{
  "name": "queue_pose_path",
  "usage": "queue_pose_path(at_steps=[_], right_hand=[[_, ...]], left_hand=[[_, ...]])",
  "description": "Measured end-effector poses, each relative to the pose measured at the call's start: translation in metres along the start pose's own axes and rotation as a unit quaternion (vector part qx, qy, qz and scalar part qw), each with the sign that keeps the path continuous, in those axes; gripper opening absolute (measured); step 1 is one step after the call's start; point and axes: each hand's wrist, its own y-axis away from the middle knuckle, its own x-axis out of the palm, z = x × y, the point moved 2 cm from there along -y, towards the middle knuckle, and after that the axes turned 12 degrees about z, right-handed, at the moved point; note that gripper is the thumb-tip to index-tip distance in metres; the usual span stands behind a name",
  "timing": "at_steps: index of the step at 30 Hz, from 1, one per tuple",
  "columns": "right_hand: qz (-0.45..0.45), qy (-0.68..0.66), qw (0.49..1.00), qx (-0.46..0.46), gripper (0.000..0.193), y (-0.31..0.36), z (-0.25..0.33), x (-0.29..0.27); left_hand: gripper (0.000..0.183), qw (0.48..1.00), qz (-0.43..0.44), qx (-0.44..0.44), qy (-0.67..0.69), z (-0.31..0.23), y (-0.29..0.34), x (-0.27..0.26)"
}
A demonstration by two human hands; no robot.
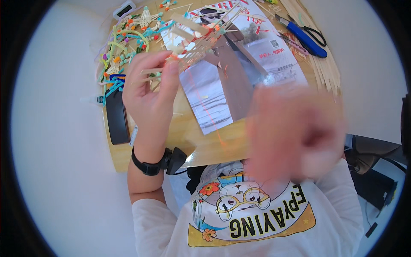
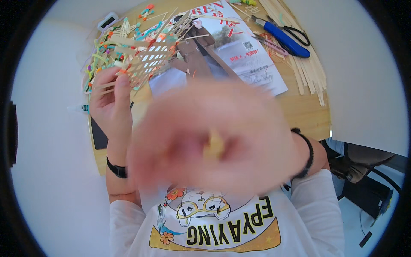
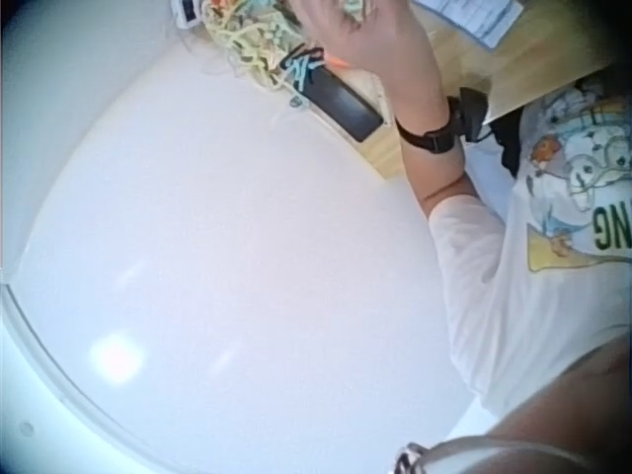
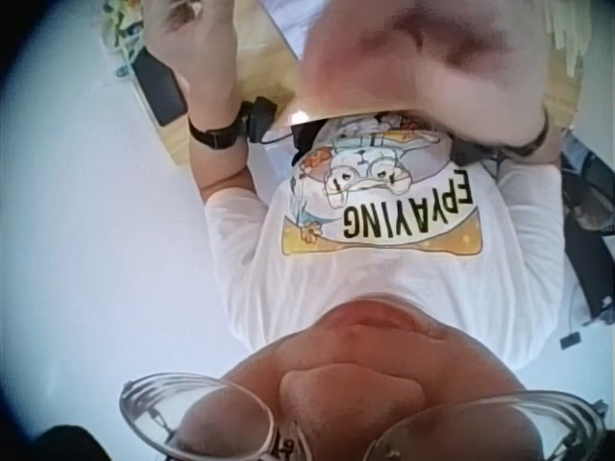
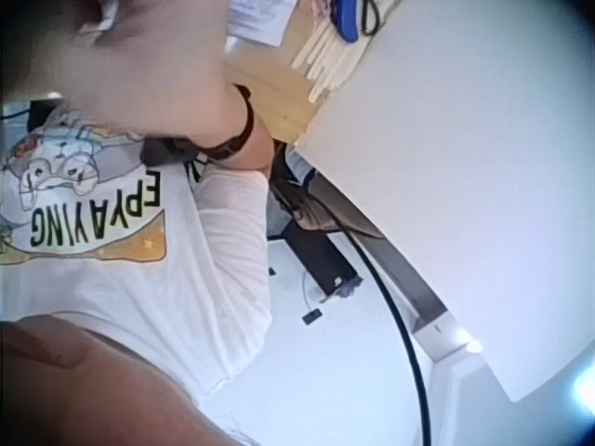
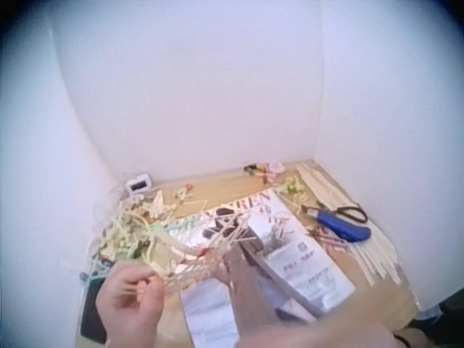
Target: The recorder is weaving a small decorative craft using thin bamboo strips and colored thread on a desk.
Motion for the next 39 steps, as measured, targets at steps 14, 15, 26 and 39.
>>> queue_pose_path(at_steps=[14,15,26,39], right_hand=[[-0.285,0.519,0.805,0.034,0.017,0.02,-0.064,-0.008],[-0.287,0.512,0.809,0.043,0.016,0.02,-0.066,-0.009],[-0.296,0.468,0.831,0.051,0.012,0.023,-0.073,-0.007],[-0.366,-0.246,0.887,0.135,0.017,0.032,-0.105,-0.015]], left_hand=[[0.012,0.987,0.04,-0.093,0.126,-0.003,0.009,0.025],[0.012,0.987,0.043,-0.086,0.126,-0.003,0.009,0.026],[0.013,0.991,0.053,-0.085,0.091,-0.005,0.012,0.027],[0.032,0.949,0.039,0.2,-0.239,-0.003,0.005,0.029]])
